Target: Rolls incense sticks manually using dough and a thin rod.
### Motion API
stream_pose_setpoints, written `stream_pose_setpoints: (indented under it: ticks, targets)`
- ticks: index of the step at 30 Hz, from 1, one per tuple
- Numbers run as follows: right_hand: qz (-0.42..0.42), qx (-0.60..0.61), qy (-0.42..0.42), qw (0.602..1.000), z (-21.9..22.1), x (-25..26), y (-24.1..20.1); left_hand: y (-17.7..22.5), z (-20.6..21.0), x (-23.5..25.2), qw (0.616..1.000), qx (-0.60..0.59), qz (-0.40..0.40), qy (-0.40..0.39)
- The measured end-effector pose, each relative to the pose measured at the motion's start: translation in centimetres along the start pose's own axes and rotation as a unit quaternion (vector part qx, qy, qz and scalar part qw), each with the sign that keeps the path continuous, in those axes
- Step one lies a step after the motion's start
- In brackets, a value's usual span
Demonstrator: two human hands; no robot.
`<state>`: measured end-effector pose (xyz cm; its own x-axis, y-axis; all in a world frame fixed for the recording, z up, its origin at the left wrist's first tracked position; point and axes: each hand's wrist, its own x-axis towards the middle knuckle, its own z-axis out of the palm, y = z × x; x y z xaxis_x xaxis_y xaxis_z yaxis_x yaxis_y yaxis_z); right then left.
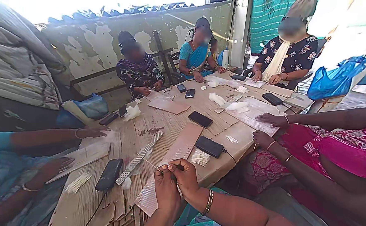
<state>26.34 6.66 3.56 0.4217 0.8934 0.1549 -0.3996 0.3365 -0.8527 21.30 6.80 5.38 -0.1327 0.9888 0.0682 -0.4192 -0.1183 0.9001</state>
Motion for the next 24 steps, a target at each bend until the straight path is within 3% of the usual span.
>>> stream_pose_setpoints:
  ticks: [6,15,19,24]
  targets:
    - [0.016,-0.029,0.000,0.999,-0.5,0.8,0.4,-0.4,0.2,0.4,0.999,0.010,-0.040,0.000]
    - [0.127,0.063,0.002,0.990,0.3,1.2,0.4,0.1,-0.2,0.9,0.996,0.014,-0.088,0.016]
    - [0.131,0.117,-0.002,0.984,0.3,1.6,0.5,0.7,-0.2,1.3,0.995,0.001,-0.097,0.032]
    - [0.121,0.083,-0.023,0.989,0.2,1.9,0.2,0.7,-0.3,1.8,0.996,-0.001,-0.089,0.014]
